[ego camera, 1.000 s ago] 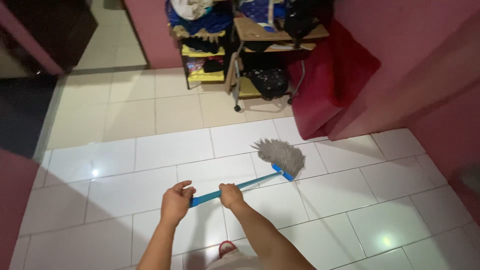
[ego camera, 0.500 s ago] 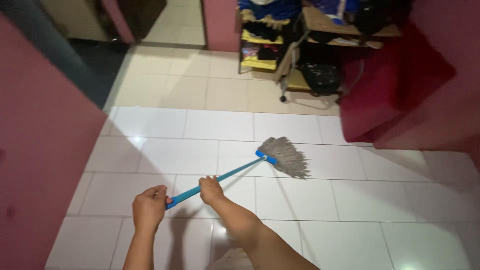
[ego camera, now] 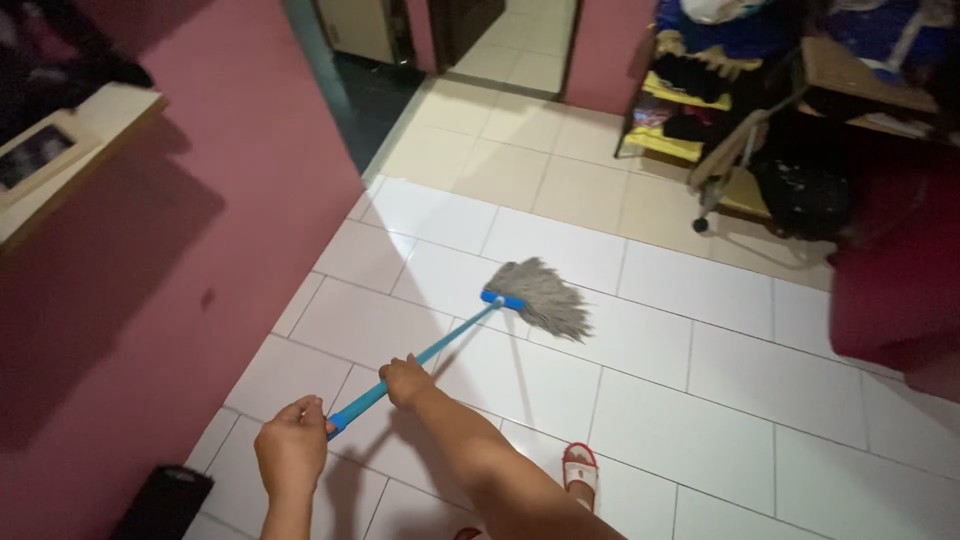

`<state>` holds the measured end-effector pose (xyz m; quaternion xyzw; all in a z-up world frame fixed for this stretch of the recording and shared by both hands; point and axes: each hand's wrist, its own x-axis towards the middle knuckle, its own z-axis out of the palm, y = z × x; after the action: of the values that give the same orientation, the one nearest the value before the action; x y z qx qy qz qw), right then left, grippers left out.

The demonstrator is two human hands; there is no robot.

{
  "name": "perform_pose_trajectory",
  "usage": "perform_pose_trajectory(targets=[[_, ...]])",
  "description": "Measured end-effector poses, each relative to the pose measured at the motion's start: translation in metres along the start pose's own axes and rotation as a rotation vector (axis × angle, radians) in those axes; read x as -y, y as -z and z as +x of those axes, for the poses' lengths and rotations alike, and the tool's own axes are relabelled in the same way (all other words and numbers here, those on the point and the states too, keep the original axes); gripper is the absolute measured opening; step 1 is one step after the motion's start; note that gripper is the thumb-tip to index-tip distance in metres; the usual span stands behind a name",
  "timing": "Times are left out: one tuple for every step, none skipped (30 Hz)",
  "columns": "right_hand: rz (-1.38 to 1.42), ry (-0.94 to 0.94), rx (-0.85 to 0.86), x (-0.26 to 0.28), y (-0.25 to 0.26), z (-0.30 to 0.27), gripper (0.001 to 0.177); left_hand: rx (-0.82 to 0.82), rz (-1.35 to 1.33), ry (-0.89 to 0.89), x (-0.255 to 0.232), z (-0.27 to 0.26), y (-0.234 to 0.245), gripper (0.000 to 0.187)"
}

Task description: The person mops a tiled floor using a blue-handled mop with a grey head. They move the mop back and forth across the floor in a small room with pink walls, a mirror, and a cluttered desk.

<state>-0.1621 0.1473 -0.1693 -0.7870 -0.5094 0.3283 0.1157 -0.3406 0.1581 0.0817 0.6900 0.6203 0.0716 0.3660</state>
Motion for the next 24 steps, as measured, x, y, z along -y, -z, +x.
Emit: perform_pose_trajectory(targets=[[-0.005,0.01,0.005,0.004,-0.006,0.006,0.042,-0.009,-0.005,0.008,0.017,0.007,-0.005,0.037],[-0.006,0.072,-0.013,0.008,-0.011,0.011,0.042,-0.084,0.032,-0.086,0.033,0.014,-0.01,0.036],[-0.002,0.129,-0.035,0.011,-0.015,0.016,0.043,-0.156,0.073,-0.184,0.047,0.021,-0.016,0.035],[-0.004,0.135,-0.034,0.022,-0.006,0.009,0.043,-0.162,0.072,-0.181,0.039,0.008,-0.008,0.035],[0.057,0.093,0.035,0.03,0.003,-0.001,0.045,-0.141,0.072,-0.145,0.031,-0.005,-0.002,0.036],[0.118,0.052,0.104,0.037,0.011,-0.012,0.048,-0.12,0.073,-0.109,0.022,-0.02,0.003,0.038],[0.121,0.047,0.1,0.041,0.014,-0.018,0.048,-0.116,0.074,-0.115,0.022,-0.021,0.003,0.038],[0.034,0.077,0.054,0.044,0.018,-0.025,0.037,-0.154,0.067,-0.094,0.021,-0.023,0.002,0.039],[-0.056,0.106,0.009,0.046,0.022,-0.033,0.028,-0.192,0.058,-0.073,0.019,-0.026,0.0,0.04],[-0.055,0.102,0.006,0.045,0.021,-0.037,0.028,-0.189,0.057,-0.077,0.022,-0.023,-0.002,0.04],[-0.068,0.106,-0.028,0.045,0.02,-0.04,0.029,-0.22,0.048,-0.097,0.024,-0.021,-0.003,0.038],[-0.081,0.109,-0.062,0.045,0.019,-0.044,0.044,-0.252,0.039,-0.116,0.027,-0.018,-0.005,0.037],[-0.081,0.109,-0.064,0.046,0.024,-0.051,0.044,-0.253,0.039,-0.119,0.029,-0.016,-0.006,0.037],[-0.095,0.079,-0.04,0.048,0.03,-0.058,0.042,-0.306,0.068,-0.169,0.031,-0.014,-0.008,0.037],[-0.109,0.047,-0.016,0.049,0.035,-0.065,0.04,-0.356,0.096,-0.22,0.033,-0.012,-0.009,0.037],[-0.109,0.045,-0.016,0.049,0.038,-0.072,0.04,-0.354,0.096,-0.222,0.03,-0.013,-0.008,0.037],[-0.104,0.02,0.0,0.047,0.042,-0.08,0.037,-0.339,0.104,-0.198,0.027,-0.015,-0.008,0.036],[-0.1,-0.004,0.017,0.044,0.045,-0.088,0.034,-0.324,0.112,-0.174,0.023,-0.017,-0.008,0.035],[-0.098,-0.014,0.009,0.037,0.046,-0.094,0.034,-0.319,0.11,-0.184,0.016,-0.023,-0.009,0.035],[-0.097,-0.037,0.014,0.029,0.048,-0.101,0.034,-0.281,0.118,-0.133,0.008,-0.029,-0.011,0.036],[-0.093,-0.06,0.021,0.022,0.047,-0.108,0.035,-0.244,0.128,-0.08,0.001,-0.036,-0.012,0.037],[-0.089,-0.068,0.015,0.01,0.046,-0.114,0.035,-0.239,0.13,-0.09,-0.003,-0.041,-0.019,0.037],[-0.099,-0.077,0.017,-0.003,0.045,-0.122,0.034,-0.211,0.128,-0.099,-0.008,-0.046,-0.026,0.039],[-0.11,-0.087,0.02,-0.016,0.044,-0.129,0.033,-0.183,0.126,-0.107,-0.014,-0.052,-0.034,0.041]])
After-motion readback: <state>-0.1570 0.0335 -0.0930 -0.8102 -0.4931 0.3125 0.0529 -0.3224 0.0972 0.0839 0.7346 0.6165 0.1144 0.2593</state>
